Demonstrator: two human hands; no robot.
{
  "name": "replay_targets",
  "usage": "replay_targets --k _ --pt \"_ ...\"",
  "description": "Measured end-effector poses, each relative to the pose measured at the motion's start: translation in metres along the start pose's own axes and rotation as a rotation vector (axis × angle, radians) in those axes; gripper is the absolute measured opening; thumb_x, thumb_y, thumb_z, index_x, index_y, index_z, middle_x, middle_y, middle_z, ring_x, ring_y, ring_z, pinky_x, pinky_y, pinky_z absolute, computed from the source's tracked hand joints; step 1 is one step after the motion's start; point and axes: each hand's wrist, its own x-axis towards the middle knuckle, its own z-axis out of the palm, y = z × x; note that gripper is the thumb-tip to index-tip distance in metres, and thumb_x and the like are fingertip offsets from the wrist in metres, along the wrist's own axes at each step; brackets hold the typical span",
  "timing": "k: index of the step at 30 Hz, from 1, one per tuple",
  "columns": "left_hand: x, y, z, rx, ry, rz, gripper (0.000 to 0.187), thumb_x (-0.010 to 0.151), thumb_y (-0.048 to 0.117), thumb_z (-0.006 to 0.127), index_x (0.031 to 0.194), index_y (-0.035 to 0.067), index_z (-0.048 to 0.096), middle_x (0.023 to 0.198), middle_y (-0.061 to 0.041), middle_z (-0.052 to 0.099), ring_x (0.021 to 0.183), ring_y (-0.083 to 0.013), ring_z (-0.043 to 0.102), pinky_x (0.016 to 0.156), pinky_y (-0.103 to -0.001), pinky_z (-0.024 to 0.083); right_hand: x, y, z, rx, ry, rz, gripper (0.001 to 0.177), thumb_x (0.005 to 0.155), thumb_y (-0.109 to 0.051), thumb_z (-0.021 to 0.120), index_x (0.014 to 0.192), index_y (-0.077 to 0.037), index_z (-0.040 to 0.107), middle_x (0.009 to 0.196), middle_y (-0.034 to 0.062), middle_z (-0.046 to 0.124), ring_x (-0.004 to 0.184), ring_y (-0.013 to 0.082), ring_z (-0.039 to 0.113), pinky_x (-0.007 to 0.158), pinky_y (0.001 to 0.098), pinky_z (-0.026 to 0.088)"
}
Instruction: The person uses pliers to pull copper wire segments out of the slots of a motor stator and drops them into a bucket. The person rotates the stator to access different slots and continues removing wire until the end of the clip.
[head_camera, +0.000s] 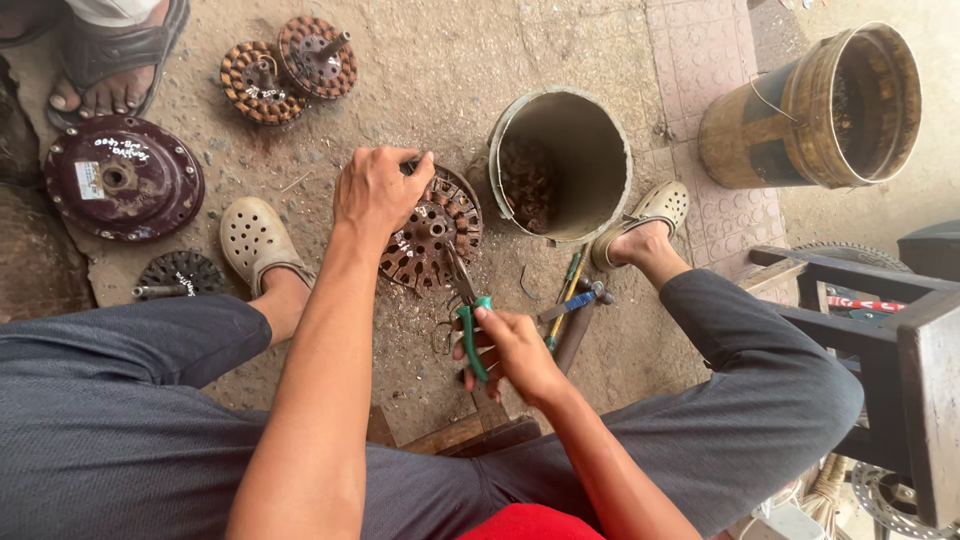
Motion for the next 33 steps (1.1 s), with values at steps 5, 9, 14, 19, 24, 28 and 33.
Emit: replay_targets --k 5,9,14,19,24,28,33 --pt "0.000 -0.002 0.003 -0.027 -0.038 0.005 0.045 0.096 0.050 0.062 0.120 0.015 0.077 0.104 -0.026 0.075 0.101 -0.0384 0.068 0.088 -0.052 0.056 -0.001 0.023 -0.001 0.876 -0.246 0.129 0.047 0.110 -0.043 0.050 0.116 0.002 0.060 0.076 0.0139 0.066 0.039 0.0170 0.057 0.026 0.0221 0.034" --pt "-0.001 -0.006 0.000 0.013 -0.031 -0.035 0.043 0.095 0.051 0.063 0.119 0.018 0.077 0.103 -0.028 0.072 0.096 -0.0377 0.068 0.085 -0.052 0.055 -0.029 0.040 -0.002 1.040 -0.337 0.030 0.039 0.109 -0.041 0.056 0.114 -0.003 0.061 0.076 0.0115 0.066 0.041 0.0196 0.058 0.030 0.0271 0.038" --pt "-0.002 -0.007 0.003 -0.003 -0.043 0.003 0.040 0.097 0.050 0.061 0.116 0.019 0.078 0.101 -0.020 0.075 0.095 -0.0359 0.069 0.080 -0.052 0.056 -0.059 -0.004 -0.043 0.301 0.215 -0.203 0.025 0.093 -0.023 0.060 0.108 -0.003 0.065 0.086 0.0116 0.072 0.063 0.0212 0.071 0.046 0.0354 0.058" --pt "0.004 -0.009 -0.002 -0.026 -0.002 0.059 0.039 0.099 0.047 0.062 0.114 0.016 0.079 0.108 -0.019 0.076 0.094 -0.0367 0.072 0.085 -0.048 0.057 -0.023 -0.050 -0.092 -0.640 0.632 -0.436 0.039 0.090 0.005 0.047 0.125 0.004 0.063 0.102 0.0173 0.075 0.085 0.0285 0.076 0.077 0.0412 0.062" --pt "-0.002 -0.007 -0.006 -0.021 -0.027 0.055 0.037 0.099 0.045 0.060 0.113 0.016 0.079 0.107 -0.017 0.077 0.091 -0.0349 0.073 0.085 -0.049 0.056 0.047 -0.027 -0.138 -1.201 0.890 -0.459 0.072 0.079 0.012 0.052 0.149 0.009 0.036 0.130 0.0323 0.054 0.109 0.0437 0.060 0.093 0.0491 0.052" --pt "0.004 -0.001 -0.011 -0.007 -0.126 -0.075 0.038 0.101 0.047 0.058 0.119 0.018 0.076 0.096 -0.019 0.079 0.084 -0.0345 0.075 0.088 -0.047 0.057 0.053 0.011 -0.161 -1.263 0.795 -0.067 0.075 0.081 0.000 0.065 0.149 0.004 0.033 0.132 0.0321 0.049 0.120 0.0499 0.051 0.103 0.0524 0.045" --pt "0.000 -0.008 -0.005 -0.025 -0.016 0.094 0.037 0.099 0.042 0.060 0.112 0.014 0.080 0.103 -0.018 0.078 0.091 -0.0369 0.073 0.088 -0.051 0.055 0.016 0.009 -0.147 -1.048 0.660 -0.041 0.073 0.083 0.005 0.056 0.154 0.000 0.035 0.134 0.0268 0.056 0.125 0.0410 0.058 0.106 0.0472 0.049"
